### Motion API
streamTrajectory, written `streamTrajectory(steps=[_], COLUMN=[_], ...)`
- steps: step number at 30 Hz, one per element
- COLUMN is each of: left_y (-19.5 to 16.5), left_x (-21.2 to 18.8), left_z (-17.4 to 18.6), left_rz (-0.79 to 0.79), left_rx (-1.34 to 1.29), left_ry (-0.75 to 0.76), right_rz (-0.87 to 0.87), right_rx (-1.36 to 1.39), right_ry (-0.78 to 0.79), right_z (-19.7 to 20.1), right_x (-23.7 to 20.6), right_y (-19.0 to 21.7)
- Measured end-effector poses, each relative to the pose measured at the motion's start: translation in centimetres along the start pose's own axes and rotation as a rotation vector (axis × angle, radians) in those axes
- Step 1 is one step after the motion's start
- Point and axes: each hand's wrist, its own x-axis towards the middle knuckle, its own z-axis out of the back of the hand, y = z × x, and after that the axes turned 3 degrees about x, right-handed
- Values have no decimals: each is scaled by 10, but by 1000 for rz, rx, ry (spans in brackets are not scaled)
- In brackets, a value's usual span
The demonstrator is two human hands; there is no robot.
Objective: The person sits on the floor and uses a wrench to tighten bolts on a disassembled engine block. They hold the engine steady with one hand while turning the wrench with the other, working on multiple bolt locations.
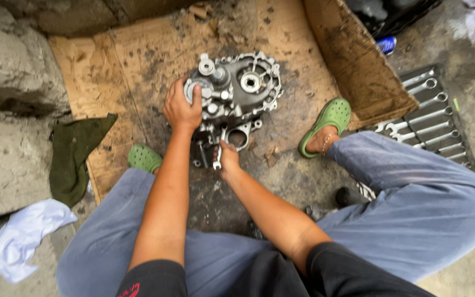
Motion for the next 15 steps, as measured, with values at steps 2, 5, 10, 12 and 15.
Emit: streamTrajectory(steps=[2, 5, 10, 12, 15], left_y=[-2, 0, 0, 0, 0], left_x=[0, 4, 2, 1, 2], left_z=[2, -2, -3, -3, -3], left_rz=[18, -22, 23, 32, 36], left_rx=[35, 24, 21, 13, 24], left_ry=[15, -15, 12, 22, 25], right_rz=[27, -31, 277, 385, 402], right_rx=[51, -90, -751, -1119, -1329], right_ry=[-33, 95, 212, 159, 228], right_z=[-7, 7, 48, 54, 49], right_x=[-8, -4, 11, 24, 44], right_y=[-3, 7, 66, 92, 119])
